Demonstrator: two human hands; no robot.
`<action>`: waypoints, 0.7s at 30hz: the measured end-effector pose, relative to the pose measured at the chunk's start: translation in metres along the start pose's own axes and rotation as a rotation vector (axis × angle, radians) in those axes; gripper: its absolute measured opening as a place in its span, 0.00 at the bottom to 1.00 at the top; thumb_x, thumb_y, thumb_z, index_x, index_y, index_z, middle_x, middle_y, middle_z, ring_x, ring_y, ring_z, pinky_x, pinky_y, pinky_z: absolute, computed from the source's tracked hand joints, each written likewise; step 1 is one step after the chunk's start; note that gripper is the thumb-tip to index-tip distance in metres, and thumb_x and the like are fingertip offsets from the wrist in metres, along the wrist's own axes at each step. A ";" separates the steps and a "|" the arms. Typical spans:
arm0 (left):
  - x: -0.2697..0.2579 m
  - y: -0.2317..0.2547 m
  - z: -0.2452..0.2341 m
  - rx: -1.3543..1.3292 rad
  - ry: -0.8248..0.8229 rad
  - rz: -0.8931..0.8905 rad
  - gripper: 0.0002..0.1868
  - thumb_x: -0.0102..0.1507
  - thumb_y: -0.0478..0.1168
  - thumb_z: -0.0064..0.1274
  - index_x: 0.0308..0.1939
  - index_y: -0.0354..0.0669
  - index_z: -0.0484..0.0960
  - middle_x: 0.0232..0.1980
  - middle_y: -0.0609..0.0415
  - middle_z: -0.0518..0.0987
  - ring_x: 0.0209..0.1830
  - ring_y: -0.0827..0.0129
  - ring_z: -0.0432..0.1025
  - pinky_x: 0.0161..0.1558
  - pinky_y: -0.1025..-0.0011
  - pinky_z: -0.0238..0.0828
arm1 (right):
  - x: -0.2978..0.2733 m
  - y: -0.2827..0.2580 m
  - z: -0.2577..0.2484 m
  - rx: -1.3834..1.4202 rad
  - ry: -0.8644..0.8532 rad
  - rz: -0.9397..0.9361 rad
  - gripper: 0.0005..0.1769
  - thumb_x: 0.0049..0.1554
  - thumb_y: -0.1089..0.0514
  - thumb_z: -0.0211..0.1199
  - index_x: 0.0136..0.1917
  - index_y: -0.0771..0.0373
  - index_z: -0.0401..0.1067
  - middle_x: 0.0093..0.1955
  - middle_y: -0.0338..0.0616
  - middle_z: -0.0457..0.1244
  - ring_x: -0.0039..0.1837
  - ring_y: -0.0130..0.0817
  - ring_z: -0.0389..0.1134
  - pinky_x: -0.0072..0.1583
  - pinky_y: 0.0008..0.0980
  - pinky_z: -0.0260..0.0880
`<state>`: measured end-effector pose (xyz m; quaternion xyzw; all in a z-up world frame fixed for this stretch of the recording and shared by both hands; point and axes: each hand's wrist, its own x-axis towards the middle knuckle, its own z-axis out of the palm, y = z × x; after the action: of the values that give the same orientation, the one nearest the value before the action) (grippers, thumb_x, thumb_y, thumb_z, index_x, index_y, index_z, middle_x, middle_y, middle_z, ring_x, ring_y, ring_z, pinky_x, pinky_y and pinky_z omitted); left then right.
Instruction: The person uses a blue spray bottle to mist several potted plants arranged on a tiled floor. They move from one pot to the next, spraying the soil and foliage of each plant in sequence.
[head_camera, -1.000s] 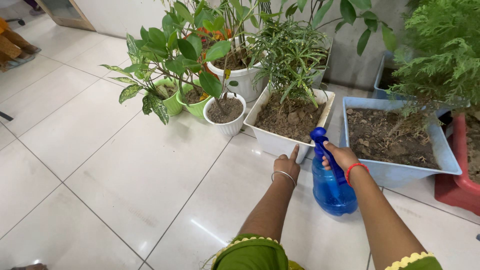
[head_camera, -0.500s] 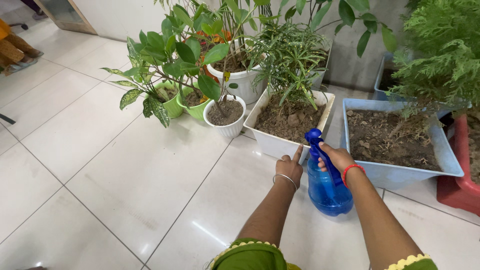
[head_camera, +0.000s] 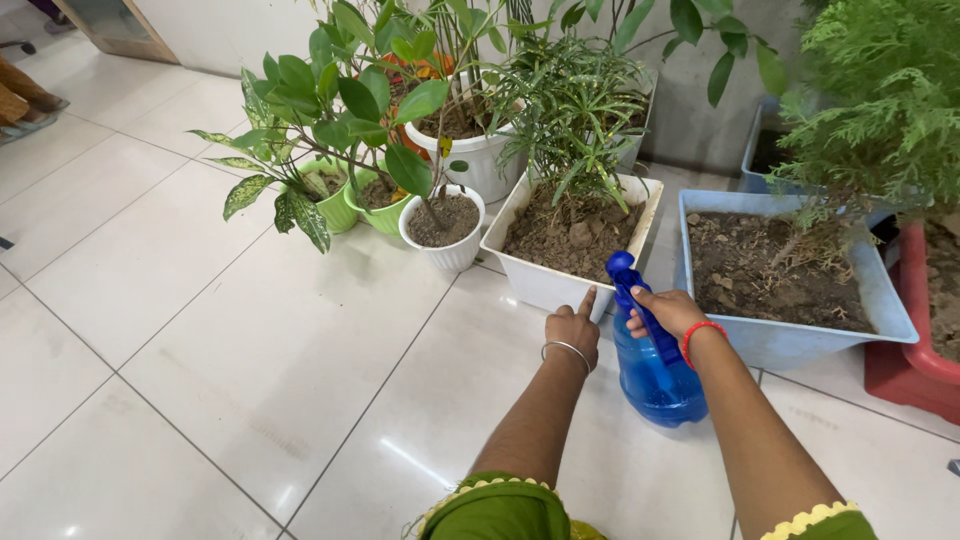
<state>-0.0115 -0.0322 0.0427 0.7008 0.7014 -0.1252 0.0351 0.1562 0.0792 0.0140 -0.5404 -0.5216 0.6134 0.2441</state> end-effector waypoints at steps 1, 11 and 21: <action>0.000 0.000 0.001 -0.004 -0.008 0.001 0.19 0.63 0.45 0.56 0.57 0.51 0.85 0.86 0.60 0.42 0.63 0.60 0.68 0.50 0.67 0.72 | -0.004 -0.002 0.001 -0.005 -0.004 0.002 0.32 0.56 0.38 0.63 0.45 0.74 0.76 0.38 0.55 0.72 0.38 0.43 0.74 0.46 0.36 0.77; 0.004 0.000 0.008 0.187 0.082 0.067 0.18 0.61 0.43 0.58 0.54 0.46 0.85 0.85 0.52 0.44 0.64 0.48 0.67 0.36 0.61 0.73 | -0.036 -0.023 0.005 -0.004 0.041 0.127 0.37 0.54 0.32 0.64 0.45 0.74 0.75 0.36 0.54 0.69 0.38 0.42 0.72 0.46 0.37 0.74; 0.000 -0.010 0.007 -0.037 0.114 0.033 0.15 0.61 0.41 0.56 0.49 0.43 0.87 0.86 0.55 0.42 0.59 0.59 0.69 0.50 0.65 0.71 | -0.032 -0.019 -0.002 -0.033 0.028 0.129 0.37 0.54 0.30 0.63 0.45 0.72 0.76 0.38 0.54 0.70 0.40 0.42 0.73 0.47 0.37 0.74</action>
<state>-0.0226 -0.0334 0.0369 0.7175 0.6928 -0.0712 0.0101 0.1626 0.0584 0.0447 -0.5855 -0.4923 0.6114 0.2023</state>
